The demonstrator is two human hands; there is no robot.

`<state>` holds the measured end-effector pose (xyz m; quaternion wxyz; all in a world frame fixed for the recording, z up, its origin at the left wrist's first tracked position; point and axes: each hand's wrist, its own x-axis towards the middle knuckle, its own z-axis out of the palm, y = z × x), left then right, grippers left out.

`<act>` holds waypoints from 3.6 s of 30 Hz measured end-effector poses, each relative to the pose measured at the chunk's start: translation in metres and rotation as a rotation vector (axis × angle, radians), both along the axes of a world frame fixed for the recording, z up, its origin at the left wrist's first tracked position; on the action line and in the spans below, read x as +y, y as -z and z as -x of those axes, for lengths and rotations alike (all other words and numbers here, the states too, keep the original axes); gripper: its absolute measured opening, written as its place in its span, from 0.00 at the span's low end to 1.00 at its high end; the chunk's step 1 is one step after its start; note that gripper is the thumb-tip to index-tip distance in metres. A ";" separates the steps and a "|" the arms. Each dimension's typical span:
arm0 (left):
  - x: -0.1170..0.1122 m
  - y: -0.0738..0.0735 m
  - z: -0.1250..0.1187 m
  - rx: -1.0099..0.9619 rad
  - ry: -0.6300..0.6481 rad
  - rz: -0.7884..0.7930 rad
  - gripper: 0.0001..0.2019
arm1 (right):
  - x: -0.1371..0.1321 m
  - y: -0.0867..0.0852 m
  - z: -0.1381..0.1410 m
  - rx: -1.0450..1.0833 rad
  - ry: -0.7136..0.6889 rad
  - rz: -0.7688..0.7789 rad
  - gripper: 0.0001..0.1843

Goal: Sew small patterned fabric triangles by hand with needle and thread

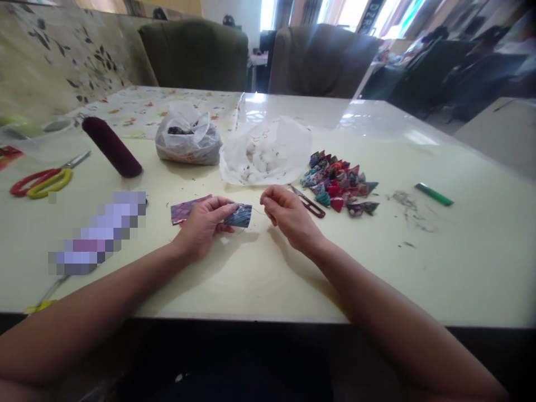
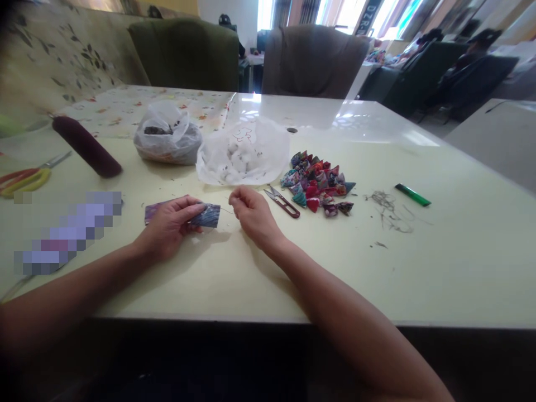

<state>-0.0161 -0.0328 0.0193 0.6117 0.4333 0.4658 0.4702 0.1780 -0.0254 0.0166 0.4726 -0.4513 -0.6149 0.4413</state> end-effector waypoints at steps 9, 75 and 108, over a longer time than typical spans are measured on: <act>-0.003 -0.003 -0.003 0.076 0.057 -0.085 0.11 | -0.009 -0.001 0.012 0.190 -0.096 0.234 0.13; -0.004 -0.005 0.000 0.247 0.008 -0.166 0.10 | -0.014 -0.006 0.008 -0.437 0.022 -0.370 0.08; -0.006 -0.007 0.000 0.387 0.007 -0.357 0.08 | -0.013 -0.002 0.009 -0.426 -0.029 -0.346 0.09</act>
